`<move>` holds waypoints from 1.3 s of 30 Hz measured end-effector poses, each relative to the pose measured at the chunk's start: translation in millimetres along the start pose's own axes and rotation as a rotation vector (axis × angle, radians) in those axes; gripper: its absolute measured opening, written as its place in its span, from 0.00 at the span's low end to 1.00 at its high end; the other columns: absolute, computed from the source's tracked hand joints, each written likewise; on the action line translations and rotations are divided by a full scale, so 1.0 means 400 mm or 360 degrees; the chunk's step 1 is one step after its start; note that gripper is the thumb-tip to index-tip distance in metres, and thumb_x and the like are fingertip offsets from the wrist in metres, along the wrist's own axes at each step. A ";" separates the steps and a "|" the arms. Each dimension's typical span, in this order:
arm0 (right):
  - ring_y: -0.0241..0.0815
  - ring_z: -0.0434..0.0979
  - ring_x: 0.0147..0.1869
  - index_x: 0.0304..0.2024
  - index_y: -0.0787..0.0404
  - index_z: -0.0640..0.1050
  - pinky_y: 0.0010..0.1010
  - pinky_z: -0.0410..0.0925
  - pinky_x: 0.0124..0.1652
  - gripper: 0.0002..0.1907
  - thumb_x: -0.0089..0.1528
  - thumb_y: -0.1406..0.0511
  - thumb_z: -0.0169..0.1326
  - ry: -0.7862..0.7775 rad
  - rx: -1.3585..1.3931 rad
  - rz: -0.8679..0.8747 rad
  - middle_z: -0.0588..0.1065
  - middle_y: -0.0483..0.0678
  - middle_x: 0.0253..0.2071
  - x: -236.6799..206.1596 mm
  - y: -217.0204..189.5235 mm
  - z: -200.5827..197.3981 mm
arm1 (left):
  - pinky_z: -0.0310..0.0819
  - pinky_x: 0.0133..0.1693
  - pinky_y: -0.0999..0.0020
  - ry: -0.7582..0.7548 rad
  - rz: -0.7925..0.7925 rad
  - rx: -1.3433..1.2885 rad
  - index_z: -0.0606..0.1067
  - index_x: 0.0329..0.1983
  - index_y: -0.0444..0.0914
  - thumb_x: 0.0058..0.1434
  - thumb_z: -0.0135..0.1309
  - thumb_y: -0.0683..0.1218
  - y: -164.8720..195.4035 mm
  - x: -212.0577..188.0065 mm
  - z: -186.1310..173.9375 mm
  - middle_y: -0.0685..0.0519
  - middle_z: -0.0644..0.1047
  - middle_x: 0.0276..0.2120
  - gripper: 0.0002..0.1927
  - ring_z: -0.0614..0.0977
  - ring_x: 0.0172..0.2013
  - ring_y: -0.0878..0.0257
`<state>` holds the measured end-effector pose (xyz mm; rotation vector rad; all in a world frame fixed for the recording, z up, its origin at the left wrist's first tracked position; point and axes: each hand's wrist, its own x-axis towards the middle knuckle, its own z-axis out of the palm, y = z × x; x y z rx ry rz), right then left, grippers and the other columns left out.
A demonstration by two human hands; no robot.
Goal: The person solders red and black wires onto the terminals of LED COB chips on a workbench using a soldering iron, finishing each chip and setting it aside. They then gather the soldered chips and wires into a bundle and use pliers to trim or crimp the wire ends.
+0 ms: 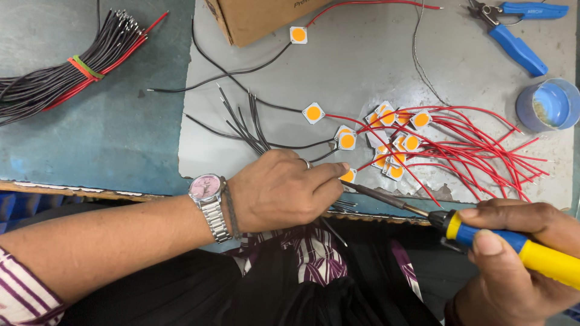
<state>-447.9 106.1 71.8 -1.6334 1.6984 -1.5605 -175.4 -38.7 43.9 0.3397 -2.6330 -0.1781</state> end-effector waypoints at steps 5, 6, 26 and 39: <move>0.38 0.75 0.28 0.39 0.75 0.77 0.23 0.69 0.35 0.13 0.63 0.66 0.59 -0.0130 -0.0055 -0.0062 0.78 0.59 0.33 0.028 -0.013 -0.010 | 0.73 0.25 0.64 0.0002 -0.0011 -0.0001 0.75 0.35 0.34 0.53 0.57 0.41 -0.002 0.017 -0.004 0.48 0.81 0.46 0.08 0.78 0.21 0.60; 0.38 0.77 0.28 0.38 0.74 0.77 0.23 0.71 0.35 0.12 0.62 0.66 0.59 -0.0174 -0.0058 -0.0091 0.78 0.58 0.33 0.039 -0.012 -0.017 | 0.73 0.25 0.64 -0.0002 -0.0009 -0.0001 0.75 0.34 0.34 0.53 0.57 0.42 -0.002 0.023 -0.006 0.48 0.81 0.46 0.07 0.78 0.21 0.60; 0.30 0.71 0.22 0.39 0.73 0.78 0.15 0.63 0.27 0.12 0.59 0.68 0.59 -0.0004 -0.0117 0.0100 0.78 0.55 0.32 0.069 -0.095 -0.032 | 0.74 0.27 0.64 -0.0039 0.0010 -0.0004 0.75 0.36 0.33 0.54 0.56 0.41 0.017 0.069 -0.054 0.48 0.80 0.44 0.08 0.79 0.23 0.59; 0.32 0.71 0.24 0.38 0.73 0.77 0.17 0.65 0.29 0.13 0.63 0.65 0.59 -0.0066 -0.0071 -0.0025 0.78 0.56 0.34 0.076 -0.072 -0.054 | 0.75 0.28 0.63 -0.0098 -0.0010 -0.0026 0.74 0.36 0.34 0.53 0.56 0.42 0.012 0.087 -0.064 0.48 0.80 0.47 0.09 0.80 0.23 0.59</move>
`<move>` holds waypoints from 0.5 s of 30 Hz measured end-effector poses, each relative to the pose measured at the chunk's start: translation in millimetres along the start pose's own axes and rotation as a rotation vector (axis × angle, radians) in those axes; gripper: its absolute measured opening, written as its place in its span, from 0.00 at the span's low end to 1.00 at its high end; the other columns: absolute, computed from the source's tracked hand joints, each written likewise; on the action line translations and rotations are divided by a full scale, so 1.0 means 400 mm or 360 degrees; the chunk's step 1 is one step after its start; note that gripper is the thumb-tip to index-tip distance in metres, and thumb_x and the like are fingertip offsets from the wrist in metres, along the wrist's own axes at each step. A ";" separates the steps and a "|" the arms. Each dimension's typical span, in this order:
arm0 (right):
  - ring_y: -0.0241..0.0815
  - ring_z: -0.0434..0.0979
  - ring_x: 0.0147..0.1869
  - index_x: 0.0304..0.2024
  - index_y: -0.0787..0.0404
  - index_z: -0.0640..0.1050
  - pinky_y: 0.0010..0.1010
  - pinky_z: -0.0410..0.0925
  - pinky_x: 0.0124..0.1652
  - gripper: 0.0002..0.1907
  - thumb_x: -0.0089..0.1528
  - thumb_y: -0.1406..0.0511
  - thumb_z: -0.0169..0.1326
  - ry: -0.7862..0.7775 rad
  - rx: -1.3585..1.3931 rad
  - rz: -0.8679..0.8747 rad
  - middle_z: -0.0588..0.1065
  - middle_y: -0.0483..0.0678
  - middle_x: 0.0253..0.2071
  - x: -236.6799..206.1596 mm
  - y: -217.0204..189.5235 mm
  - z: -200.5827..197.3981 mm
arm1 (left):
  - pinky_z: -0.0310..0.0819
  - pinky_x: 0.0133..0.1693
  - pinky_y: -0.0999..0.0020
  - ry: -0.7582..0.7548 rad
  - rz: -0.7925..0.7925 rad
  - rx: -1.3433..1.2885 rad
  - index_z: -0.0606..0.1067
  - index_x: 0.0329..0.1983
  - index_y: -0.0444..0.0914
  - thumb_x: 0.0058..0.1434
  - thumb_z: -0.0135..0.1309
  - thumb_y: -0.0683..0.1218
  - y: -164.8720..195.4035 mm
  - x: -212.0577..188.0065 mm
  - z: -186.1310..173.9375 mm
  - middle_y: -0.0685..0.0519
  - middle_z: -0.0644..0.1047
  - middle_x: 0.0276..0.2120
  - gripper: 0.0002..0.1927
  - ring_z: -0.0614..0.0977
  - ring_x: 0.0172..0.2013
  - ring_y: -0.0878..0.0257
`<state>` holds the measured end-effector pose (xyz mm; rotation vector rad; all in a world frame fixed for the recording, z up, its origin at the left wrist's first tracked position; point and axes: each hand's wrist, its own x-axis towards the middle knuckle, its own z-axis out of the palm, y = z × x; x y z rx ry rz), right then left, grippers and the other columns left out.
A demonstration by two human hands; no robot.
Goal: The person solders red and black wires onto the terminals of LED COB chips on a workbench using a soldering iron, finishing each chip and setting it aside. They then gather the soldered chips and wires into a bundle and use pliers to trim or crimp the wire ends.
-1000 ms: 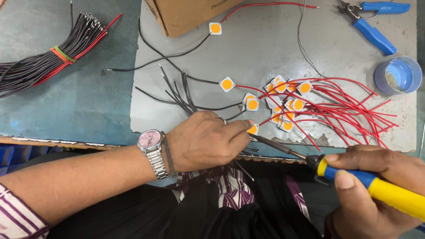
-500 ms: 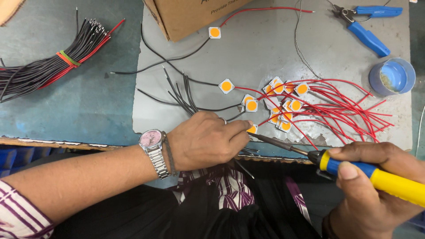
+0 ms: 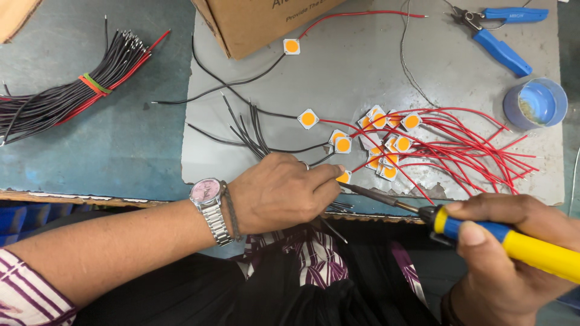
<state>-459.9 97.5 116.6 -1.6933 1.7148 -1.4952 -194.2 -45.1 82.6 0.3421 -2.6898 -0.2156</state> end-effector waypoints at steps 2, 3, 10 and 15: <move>0.34 0.69 0.25 0.40 0.75 0.77 0.19 0.62 0.30 0.14 0.66 0.65 0.58 0.0125 0.0037 0.0033 0.77 0.58 0.36 -0.028 0.016 -0.008 | 0.75 0.28 0.63 0.0021 0.0009 -0.0008 0.74 0.36 0.34 0.53 0.55 0.42 -0.002 0.004 -0.001 0.48 0.79 0.48 0.09 0.80 0.23 0.59; 0.35 0.67 0.25 0.41 0.75 0.76 0.20 0.62 0.30 0.15 0.67 0.65 0.57 0.0181 0.0062 0.0044 0.77 0.60 0.37 -0.040 0.028 -0.013 | 0.75 0.28 0.63 0.0010 0.0009 -0.0008 0.74 0.36 0.34 0.53 0.56 0.42 -0.002 0.005 -0.001 0.48 0.79 0.48 0.09 0.80 0.23 0.59; 0.42 0.75 0.33 0.52 0.72 0.72 0.28 0.70 0.33 0.17 0.71 0.62 0.56 0.0466 0.0526 -0.0009 0.76 0.58 0.41 -0.066 0.109 -0.037 | 0.75 0.28 0.61 -0.0042 0.0000 -0.0066 0.75 0.40 0.34 0.54 0.57 0.42 0.001 0.003 0.000 0.49 0.79 0.47 0.12 0.80 0.24 0.58; 0.48 0.81 0.38 0.60 0.69 0.69 0.34 0.75 0.36 0.20 0.74 0.60 0.54 0.0362 0.0671 -0.0080 0.75 0.57 0.45 -0.057 0.081 -0.024 | 0.74 0.28 0.57 0.0126 -0.0124 -0.0420 0.73 0.38 0.35 0.55 0.60 0.45 0.007 -0.010 -0.007 0.51 0.79 0.50 0.12 0.80 0.26 0.54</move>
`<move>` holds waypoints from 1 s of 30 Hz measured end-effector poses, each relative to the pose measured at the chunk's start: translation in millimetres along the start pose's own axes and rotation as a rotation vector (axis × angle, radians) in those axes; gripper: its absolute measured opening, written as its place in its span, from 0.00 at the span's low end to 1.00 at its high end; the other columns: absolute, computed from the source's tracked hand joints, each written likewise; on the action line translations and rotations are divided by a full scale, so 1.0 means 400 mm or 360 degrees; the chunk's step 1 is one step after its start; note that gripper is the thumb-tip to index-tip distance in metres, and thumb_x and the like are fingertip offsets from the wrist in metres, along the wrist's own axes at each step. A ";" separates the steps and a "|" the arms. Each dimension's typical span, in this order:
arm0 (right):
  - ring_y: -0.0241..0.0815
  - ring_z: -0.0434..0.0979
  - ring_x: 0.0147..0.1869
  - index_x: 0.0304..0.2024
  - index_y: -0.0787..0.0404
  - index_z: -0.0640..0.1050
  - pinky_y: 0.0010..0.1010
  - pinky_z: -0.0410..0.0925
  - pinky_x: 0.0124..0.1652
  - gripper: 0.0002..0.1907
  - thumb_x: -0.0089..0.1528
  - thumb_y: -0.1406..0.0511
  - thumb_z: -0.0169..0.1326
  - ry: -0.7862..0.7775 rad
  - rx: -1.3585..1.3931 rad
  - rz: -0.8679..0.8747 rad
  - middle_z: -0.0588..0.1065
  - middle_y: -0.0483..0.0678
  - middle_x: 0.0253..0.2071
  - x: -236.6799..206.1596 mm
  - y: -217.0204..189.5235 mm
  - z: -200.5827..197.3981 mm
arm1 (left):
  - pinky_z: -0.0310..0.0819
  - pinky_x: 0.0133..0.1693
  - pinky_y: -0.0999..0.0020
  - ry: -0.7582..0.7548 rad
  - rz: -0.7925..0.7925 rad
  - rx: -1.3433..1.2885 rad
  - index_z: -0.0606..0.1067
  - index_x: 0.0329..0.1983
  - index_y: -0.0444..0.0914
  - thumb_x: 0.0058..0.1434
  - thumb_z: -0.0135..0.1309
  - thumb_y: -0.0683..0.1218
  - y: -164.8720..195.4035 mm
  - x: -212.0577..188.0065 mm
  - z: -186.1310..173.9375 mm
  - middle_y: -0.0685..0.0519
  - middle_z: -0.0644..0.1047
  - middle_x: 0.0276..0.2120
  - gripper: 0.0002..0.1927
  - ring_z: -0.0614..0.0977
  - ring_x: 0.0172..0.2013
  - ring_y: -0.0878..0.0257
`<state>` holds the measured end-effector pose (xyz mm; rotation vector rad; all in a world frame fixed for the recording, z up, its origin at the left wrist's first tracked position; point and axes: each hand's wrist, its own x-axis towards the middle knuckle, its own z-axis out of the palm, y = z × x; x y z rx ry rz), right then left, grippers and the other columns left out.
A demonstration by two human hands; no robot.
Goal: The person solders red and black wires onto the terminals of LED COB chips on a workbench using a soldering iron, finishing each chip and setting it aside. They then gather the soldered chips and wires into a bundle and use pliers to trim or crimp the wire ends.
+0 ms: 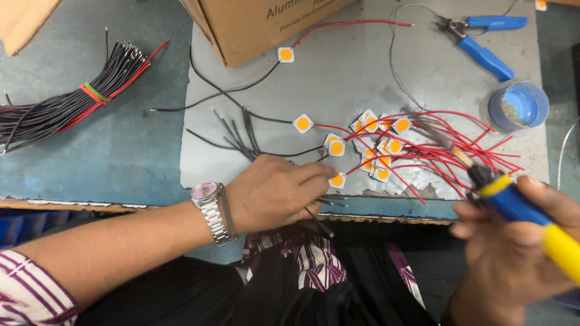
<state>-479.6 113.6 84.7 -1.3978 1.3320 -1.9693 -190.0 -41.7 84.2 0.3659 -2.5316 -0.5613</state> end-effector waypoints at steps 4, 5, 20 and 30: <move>0.55 0.85 0.52 0.61 0.66 0.67 0.40 0.78 0.44 0.12 0.77 0.70 0.50 -0.0281 -0.0321 -0.0021 0.76 0.58 0.48 0.000 -0.009 0.058 | 0.78 0.34 0.61 0.0314 -0.0194 -0.0233 0.74 0.40 0.36 0.58 0.60 0.42 0.005 -0.009 -0.006 0.52 0.80 0.46 0.09 0.83 0.33 0.54; 0.55 0.84 0.54 0.60 0.66 0.66 0.39 0.78 0.48 0.12 0.76 0.73 0.51 -0.0342 -0.0425 -0.0030 0.76 0.59 0.51 -0.002 -0.015 0.071 | 0.80 0.37 0.63 0.0444 -0.0280 -0.0307 0.74 0.41 0.37 0.59 0.59 0.40 0.006 -0.010 -0.008 0.52 0.80 0.45 0.09 0.84 0.35 0.55; 0.50 0.81 0.64 0.56 0.63 0.64 0.37 0.73 0.62 0.27 0.61 0.80 0.62 -0.0506 -0.0996 -0.0145 0.80 0.56 0.47 -0.043 -0.016 0.202 | 0.75 0.41 0.62 0.0723 -0.0584 -0.0350 0.77 0.43 0.31 0.68 0.57 0.39 -0.082 -0.087 -0.093 0.47 0.79 0.40 0.05 0.81 0.39 0.52; 0.51 0.82 0.59 0.56 0.61 0.62 0.38 0.74 0.58 0.28 0.60 0.80 0.59 -0.0652 -0.0909 -0.0250 0.76 0.62 0.57 -0.063 0.052 0.266 | 0.74 0.38 0.56 0.0486 -0.0212 -0.0367 0.74 0.43 0.32 0.68 0.57 0.41 -0.073 -0.104 -0.071 0.44 0.76 0.36 0.07 0.80 0.37 0.47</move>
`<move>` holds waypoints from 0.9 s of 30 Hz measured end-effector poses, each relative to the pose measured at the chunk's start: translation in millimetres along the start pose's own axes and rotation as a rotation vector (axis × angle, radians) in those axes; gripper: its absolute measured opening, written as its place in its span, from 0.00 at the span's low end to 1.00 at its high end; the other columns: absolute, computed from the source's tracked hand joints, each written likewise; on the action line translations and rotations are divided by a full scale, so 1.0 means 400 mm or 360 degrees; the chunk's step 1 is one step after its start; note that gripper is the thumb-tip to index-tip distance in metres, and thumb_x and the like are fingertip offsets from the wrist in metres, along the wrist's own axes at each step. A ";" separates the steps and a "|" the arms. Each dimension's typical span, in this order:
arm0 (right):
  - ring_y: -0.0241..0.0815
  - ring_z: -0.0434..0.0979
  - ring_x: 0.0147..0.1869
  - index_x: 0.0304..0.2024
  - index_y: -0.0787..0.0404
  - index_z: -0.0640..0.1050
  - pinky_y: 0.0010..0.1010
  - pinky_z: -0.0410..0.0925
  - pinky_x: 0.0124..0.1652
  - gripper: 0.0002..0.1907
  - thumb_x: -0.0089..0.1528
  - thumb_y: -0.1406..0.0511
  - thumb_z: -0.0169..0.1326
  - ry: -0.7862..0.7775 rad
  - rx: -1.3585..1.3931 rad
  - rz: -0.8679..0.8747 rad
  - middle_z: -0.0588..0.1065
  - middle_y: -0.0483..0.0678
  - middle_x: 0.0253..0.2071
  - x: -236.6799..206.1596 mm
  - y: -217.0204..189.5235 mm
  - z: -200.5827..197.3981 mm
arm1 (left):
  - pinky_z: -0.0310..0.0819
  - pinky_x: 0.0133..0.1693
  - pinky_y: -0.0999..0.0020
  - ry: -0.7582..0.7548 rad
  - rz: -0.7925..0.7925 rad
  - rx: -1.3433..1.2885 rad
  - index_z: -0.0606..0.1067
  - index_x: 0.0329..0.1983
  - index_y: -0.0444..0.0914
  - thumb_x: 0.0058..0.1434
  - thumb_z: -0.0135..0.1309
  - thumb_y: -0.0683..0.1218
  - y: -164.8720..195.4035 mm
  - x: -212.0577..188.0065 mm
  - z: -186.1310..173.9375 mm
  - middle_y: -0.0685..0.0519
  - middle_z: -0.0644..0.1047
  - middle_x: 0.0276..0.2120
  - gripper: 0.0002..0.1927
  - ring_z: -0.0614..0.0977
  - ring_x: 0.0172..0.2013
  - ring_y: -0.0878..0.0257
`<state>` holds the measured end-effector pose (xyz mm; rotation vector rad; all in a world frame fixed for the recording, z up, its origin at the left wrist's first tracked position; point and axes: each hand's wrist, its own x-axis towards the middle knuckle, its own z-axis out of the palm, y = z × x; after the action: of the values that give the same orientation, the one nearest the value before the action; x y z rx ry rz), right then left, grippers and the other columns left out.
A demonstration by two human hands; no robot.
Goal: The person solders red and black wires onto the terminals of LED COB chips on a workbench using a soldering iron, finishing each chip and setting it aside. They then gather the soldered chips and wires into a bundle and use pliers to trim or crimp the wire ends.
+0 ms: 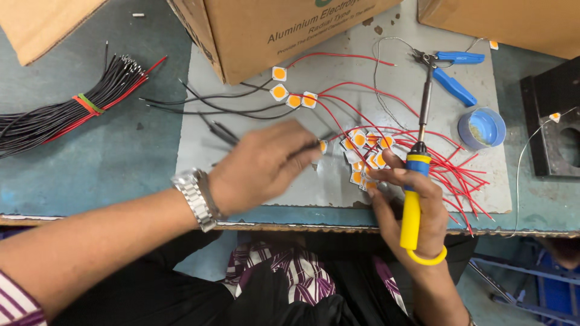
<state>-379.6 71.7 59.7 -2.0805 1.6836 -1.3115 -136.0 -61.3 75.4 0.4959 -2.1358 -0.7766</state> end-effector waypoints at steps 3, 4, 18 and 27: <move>0.54 0.82 0.60 0.56 0.61 0.61 0.39 0.73 0.58 0.28 0.60 0.80 0.60 -0.0061 -0.0023 -0.0080 0.78 0.59 0.54 0.000 0.005 0.016 | 0.74 0.37 0.56 -0.0100 -0.0028 -0.0052 0.74 0.42 0.33 0.67 0.57 0.43 0.004 -0.016 0.024 0.45 0.77 0.35 0.08 0.80 0.36 0.47; 0.51 0.83 0.59 0.56 0.61 0.62 0.36 0.75 0.57 0.28 0.60 0.80 0.59 -0.0088 0.0090 -0.0054 0.76 0.61 0.57 -0.005 0.001 0.027 | 0.74 0.36 0.56 -0.0126 -0.0048 -0.0028 0.74 0.41 0.34 0.66 0.58 0.44 0.001 -0.021 0.028 0.46 0.77 0.34 0.09 0.81 0.35 0.48; 0.49 0.77 0.67 0.57 0.56 0.64 0.51 0.57 0.72 0.32 0.56 0.71 0.67 -0.0191 -0.0510 -0.0181 0.79 0.48 0.54 0.100 -0.006 0.035 | 0.75 0.30 0.60 -0.0054 -0.0167 -0.0008 0.79 0.42 0.38 0.65 0.59 0.51 -0.012 -0.024 0.061 0.49 0.81 0.29 0.12 0.83 0.28 0.51; 0.47 0.82 0.61 0.56 0.57 0.63 0.37 0.76 0.55 0.28 0.61 0.77 0.64 -0.0075 -0.0102 -0.0068 0.78 0.49 0.53 0.049 -0.007 0.107 | 0.76 0.32 0.62 -0.0020 -0.0197 -0.0146 0.78 0.39 0.35 0.62 0.60 0.45 -0.051 -0.065 0.038 0.47 0.81 0.31 0.08 0.83 0.30 0.52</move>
<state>-347.7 39.7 45.8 -2.1769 1.6925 -1.2257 -130.5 -55.8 39.9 0.5803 -2.0856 -0.9447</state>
